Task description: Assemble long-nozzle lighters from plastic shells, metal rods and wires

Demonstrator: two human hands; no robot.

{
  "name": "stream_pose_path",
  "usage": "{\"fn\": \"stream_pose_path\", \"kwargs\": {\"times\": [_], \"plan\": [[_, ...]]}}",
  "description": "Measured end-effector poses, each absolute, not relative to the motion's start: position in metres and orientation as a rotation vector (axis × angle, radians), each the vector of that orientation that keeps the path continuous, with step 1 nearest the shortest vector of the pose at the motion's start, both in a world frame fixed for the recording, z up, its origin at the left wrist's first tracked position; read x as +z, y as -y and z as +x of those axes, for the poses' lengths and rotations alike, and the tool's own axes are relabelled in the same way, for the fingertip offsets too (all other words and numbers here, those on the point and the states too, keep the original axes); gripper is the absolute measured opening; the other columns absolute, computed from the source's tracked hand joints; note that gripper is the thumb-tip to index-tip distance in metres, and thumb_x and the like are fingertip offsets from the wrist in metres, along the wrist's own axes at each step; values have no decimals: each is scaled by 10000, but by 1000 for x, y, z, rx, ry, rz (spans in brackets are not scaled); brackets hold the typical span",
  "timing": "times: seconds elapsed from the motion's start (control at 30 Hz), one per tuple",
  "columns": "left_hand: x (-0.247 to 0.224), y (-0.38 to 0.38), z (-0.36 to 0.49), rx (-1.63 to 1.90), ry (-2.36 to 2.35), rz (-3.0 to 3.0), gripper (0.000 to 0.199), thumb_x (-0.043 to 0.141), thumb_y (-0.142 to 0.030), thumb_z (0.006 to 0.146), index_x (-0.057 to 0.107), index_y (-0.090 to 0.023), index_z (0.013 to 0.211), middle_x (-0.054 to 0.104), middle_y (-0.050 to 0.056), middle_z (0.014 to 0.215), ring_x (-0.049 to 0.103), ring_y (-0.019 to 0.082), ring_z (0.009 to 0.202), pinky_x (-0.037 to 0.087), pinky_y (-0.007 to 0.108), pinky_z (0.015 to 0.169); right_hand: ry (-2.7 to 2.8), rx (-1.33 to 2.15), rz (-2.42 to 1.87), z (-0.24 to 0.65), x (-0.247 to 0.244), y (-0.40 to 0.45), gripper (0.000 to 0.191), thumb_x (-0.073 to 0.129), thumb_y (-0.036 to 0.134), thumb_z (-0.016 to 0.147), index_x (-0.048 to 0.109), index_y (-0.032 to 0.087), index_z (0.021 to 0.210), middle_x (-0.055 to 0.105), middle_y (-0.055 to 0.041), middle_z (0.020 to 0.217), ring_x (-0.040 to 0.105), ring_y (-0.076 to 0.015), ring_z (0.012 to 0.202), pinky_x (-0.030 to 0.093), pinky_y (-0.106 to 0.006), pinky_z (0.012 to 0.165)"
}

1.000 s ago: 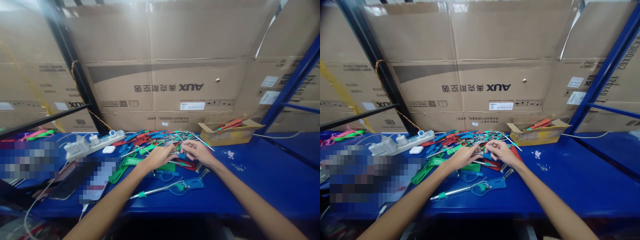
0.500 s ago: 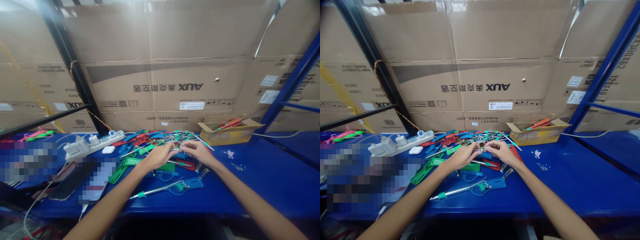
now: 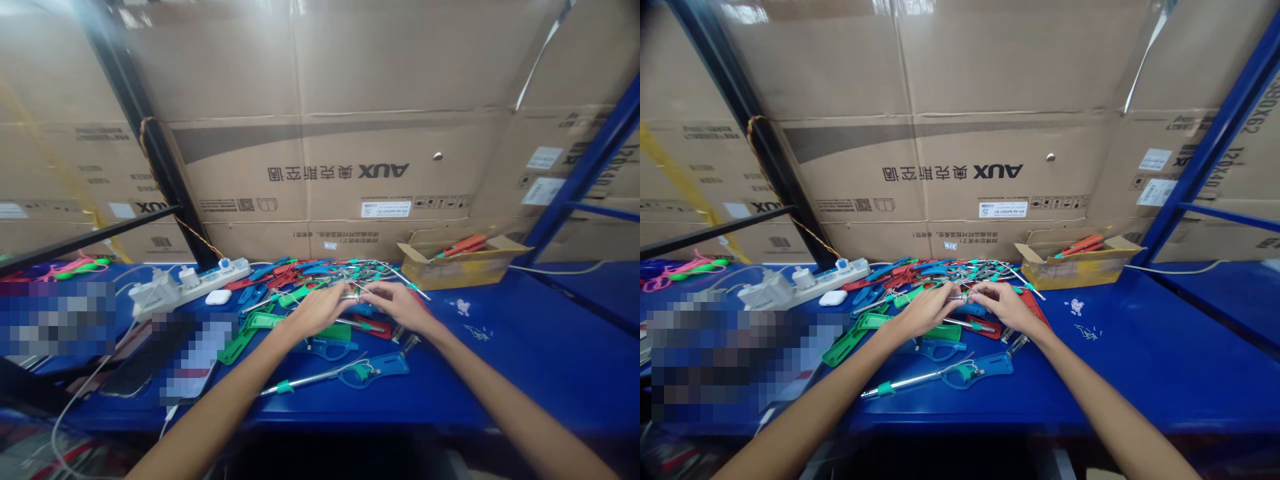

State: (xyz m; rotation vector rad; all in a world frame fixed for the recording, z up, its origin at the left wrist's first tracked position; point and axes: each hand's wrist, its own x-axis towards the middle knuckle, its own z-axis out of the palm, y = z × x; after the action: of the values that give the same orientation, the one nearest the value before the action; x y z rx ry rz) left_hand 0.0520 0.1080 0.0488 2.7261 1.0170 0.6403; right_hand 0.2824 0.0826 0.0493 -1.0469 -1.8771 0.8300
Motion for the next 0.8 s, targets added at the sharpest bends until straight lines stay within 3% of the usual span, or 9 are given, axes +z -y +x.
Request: {"fn": "stream_pose_path", "kwargs": {"times": [0.43,0.8], "plan": [[46,-107,52,692,-1005,2771,171,552,-364,1053,514,-209,1115,741,59,1091,733,247,1004,503,282,755,1982,761,-1011,286,55,-78,433,621,597,927,746,184,886,761,-56,884,678,-220,833,506,-315,771],[37,-104,59,726,-1082,2743,224,538,-422,1056,507,-209,1119,763,49,1037,754,269,924,483,292,678,1963,679,-1006,285,51,-76,329,617,487,947,766,201,882,778,-53,882,674,-221,808,486,-318,763]]}}
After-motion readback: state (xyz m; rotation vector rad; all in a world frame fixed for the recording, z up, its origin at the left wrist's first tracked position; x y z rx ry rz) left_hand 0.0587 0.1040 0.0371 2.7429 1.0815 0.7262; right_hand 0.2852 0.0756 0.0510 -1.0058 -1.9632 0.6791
